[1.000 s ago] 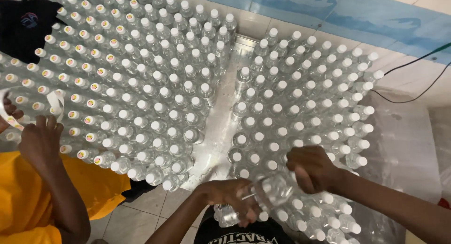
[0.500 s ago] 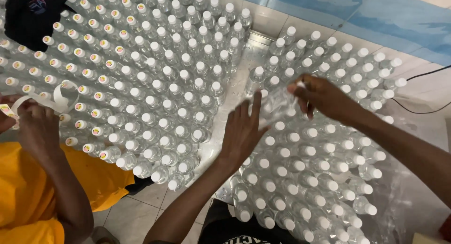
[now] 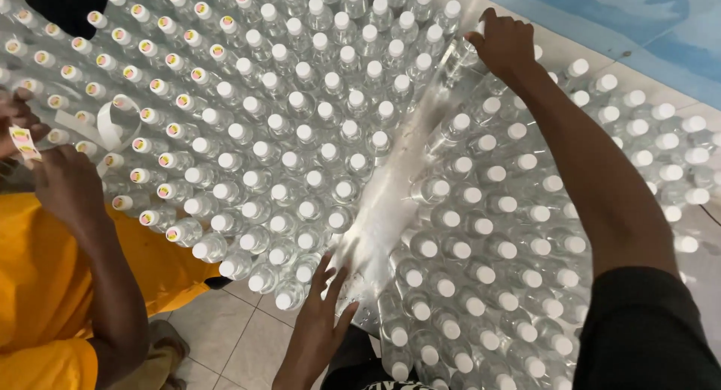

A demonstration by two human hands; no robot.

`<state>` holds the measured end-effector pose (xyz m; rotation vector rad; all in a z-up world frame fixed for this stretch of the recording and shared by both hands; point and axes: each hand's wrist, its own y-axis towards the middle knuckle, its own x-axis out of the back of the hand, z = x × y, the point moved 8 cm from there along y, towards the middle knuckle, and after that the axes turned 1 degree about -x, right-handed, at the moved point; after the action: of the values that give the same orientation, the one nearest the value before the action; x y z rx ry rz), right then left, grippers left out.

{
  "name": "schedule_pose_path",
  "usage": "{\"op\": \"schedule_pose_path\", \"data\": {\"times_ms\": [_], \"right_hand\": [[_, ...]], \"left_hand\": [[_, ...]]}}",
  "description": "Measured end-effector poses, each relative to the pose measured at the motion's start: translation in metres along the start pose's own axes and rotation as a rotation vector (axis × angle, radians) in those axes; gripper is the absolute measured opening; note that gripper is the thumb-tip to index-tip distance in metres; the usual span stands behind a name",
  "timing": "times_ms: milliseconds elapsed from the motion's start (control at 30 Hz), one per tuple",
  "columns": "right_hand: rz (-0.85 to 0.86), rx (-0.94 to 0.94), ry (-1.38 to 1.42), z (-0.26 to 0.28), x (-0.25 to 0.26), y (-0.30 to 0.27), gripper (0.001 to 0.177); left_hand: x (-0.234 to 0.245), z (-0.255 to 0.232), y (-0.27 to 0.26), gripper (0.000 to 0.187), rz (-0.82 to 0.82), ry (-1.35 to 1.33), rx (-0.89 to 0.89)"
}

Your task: Applying adhesive labels to the caps of plastic water bottles arranged on a table

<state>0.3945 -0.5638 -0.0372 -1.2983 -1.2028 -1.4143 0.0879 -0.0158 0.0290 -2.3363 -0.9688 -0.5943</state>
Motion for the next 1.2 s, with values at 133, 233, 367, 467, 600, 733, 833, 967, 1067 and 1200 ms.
{"op": "schedule_pose_path", "data": {"times_ms": [133,233,367,467,600,733,833,967,1067,1200], "right_hand": [[-0.230,-0.026,0.035,-0.007,-0.041,0.010,0.082],[-0.087,-0.134,0.161,-0.008,-0.033,0.009,0.041],[0.144,-0.060,0.141,-0.011,0.000,-0.006,0.086],[0.073,-0.115,-0.037,-0.028,0.016,-0.032,0.056],[0.355,-0.220,-0.123,-0.021,0.000,-0.077,0.068],[0.253,-0.186,-0.001,-0.018,-0.002,-0.080,0.054],[0.167,-0.218,0.071,-0.012,0.016,-0.070,0.059],[0.058,-0.190,0.159,0.026,0.111,-0.093,0.058],[-0.148,-0.003,0.175,0.082,0.220,-0.147,0.047],[0.022,0.012,0.350,0.143,0.335,-0.228,0.042]], "left_hand": [[-0.017,0.024,-0.027,0.070,-0.043,-0.023,-0.001],[-0.025,0.011,-0.016,0.057,0.021,0.004,0.001],[-0.035,0.001,-0.006,0.056,0.080,-0.071,-0.041],[-0.033,0.003,-0.006,0.060,0.053,-0.052,-0.126],[-0.030,0.014,-0.009,0.059,0.084,-0.069,-0.076],[-0.018,0.003,-0.013,0.060,0.040,-0.026,-0.178],[-0.017,-0.013,-0.010,0.061,0.120,-0.002,-0.148],[-0.005,-0.050,0.001,0.058,0.058,-0.021,-0.263],[0.018,-0.086,0.021,0.064,-0.116,-0.075,-0.448],[0.046,-0.139,0.058,0.102,-0.273,-0.124,-0.582]]}}
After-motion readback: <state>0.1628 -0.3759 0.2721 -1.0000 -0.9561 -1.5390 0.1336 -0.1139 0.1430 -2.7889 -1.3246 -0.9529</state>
